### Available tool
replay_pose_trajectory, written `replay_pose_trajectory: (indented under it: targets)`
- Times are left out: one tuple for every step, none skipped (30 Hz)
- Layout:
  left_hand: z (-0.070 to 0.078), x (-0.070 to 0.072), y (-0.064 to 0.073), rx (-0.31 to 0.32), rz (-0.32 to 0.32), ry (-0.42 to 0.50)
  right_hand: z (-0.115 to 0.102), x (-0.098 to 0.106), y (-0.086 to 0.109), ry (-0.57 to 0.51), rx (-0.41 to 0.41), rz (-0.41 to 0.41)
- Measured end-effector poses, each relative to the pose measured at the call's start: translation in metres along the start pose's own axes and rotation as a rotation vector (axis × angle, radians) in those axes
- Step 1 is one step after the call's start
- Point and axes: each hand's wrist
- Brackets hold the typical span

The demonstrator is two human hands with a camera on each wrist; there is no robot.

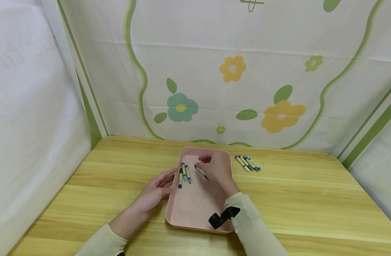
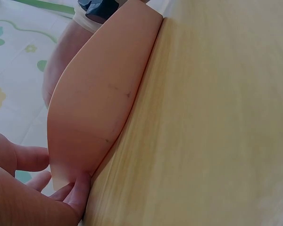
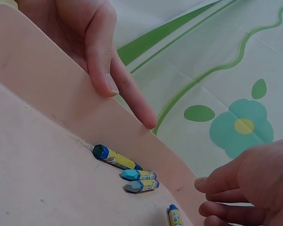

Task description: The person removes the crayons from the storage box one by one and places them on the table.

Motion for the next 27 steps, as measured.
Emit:
replay_pose_trajectory:
  targets:
    - [0.0002,-0.0001,0.0001,0.000,0.000,-0.001,-0.0004,-0.0002,-0.0002,0.007,-0.012,-0.005]
    - [0.0003,-0.0003,0.0001,-0.001,0.001,-0.003,-0.0004,-0.0003,-0.0003,0.011,-0.022,-0.012]
    - [0.0004,-0.0005,0.0001,0.000,0.002,-0.004,-0.0004,-0.0004,-0.0004,0.021,-0.030,-0.017]
    - [0.0005,-0.0006,0.0001,0.001,0.003,-0.005,-0.0001,-0.0005,-0.0004,0.028,-0.034,-0.022]
    - [0.0006,-0.0007,0.0001,0.002,0.003,-0.006,-0.0002,-0.0005,-0.0003,0.034,-0.037,-0.028]
    - [0.0007,-0.0007,0.0001,0.003,0.004,-0.008,0.0001,-0.0004,-0.0001,0.041,-0.034,-0.033]
    - [0.0008,-0.0008,0.0001,0.003,0.003,-0.008,0.0005,-0.0003,0.0001,0.046,-0.032,-0.038]
    - [0.0008,-0.0009,0.0000,0.003,0.003,-0.008,0.0010,-0.0003,0.0004,0.047,-0.031,-0.046]
    - [0.0008,-0.0009,0.0001,0.002,0.004,-0.008,0.0014,-0.0005,0.0006,0.051,-0.032,-0.054]
    - [0.0008,-0.0009,0.0001,0.002,0.004,-0.008,0.0018,-0.0005,0.0008,0.052,-0.036,-0.063]
    - [0.0008,-0.0010,0.0000,0.001,0.005,-0.008,0.0019,-0.0006,0.0010,0.049,-0.044,-0.076]
    - [0.0007,-0.0010,0.0000,-0.001,0.005,-0.009,0.0022,-0.0009,0.0010,0.045,-0.055,-0.093]
    - [0.0006,-0.0010,-0.0001,-0.002,0.007,-0.009,0.0026,-0.0012,0.0011,0.034,-0.072,-0.113]
    - [0.0005,-0.0011,-0.0002,-0.002,0.008,-0.009,0.0028,-0.0015,0.0011,0.024,-0.087,-0.133]
    - [0.0004,-0.0011,-0.0002,-0.003,0.009,-0.010,0.0029,-0.0017,0.0010,0.012,-0.104,-0.153]
    - [0.0003,-0.0012,-0.0003,-0.004,0.009,-0.011,0.0030,-0.0017,0.0010,-0.002,-0.119,-0.170]
    - [0.0002,-0.0012,-0.0004,-0.005,0.010,-0.011,0.0030,-0.0018,0.0010,-0.014,-0.130,-0.188]
    - [0.0001,-0.0012,-0.0005,-0.006,0.010,-0.011,0.0029,-0.0017,0.0010,-0.022,-0.139,-0.202]
    - [0.0000,-0.0012,-0.0004,-0.006,0.011,-0.011,0.0030,-0.0017,0.0010,-0.029,-0.142,-0.212]
    - [-0.0001,-0.0011,-0.0004,-0.005,0.012,-0.011,0.0028,-0.0016,0.0009,-0.033,-0.144,-0.219]
    - [-0.0001,-0.0010,-0.0003,-0.004,0.013,-0.011,0.0029,-0.0016,0.0008,-0.036,-0.144,-0.225]
    - [-0.0002,-0.0009,-0.0003,-0.003,0.014,-0.011,0.0030,-0.0017,0.0009,-0.034,-0.142,-0.228]
    - [-0.0003,-0.0009,-0.0003,-0.002,0.015,-0.010,0.0032,-0.0018,0.0009,-0.030,-0.140,-0.233]
    - [-0.0003,-0.0008,-0.0003,0.000,0.015,-0.010,0.0035,-0.0020,0.0010,-0.028,-0.139,-0.237]
    - [-0.0003,-0.0007,-0.0002,0.002,0.015,-0.010,0.0038,-0.0022,0.0011,-0.023,-0.140,-0.242]
    - [-0.0002,-0.0006,-0.0003,0.003,0.015,-0.009,0.0040,-0.0024,0.0011,-0.016,-0.143,-0.248]
    - [-0.0002,-0.0006,-0.0004,0.003,0.015,-0.009,0.0042,-0.0027,0.0012,-0.010,-0.147,-0.254]
Point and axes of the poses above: each hand's wrist, its own y-axis away from the middle knuckle, its own x-axis out of the back of the hand, z = x × y, and after that the axes turned 7 degrees about -z, right-handed
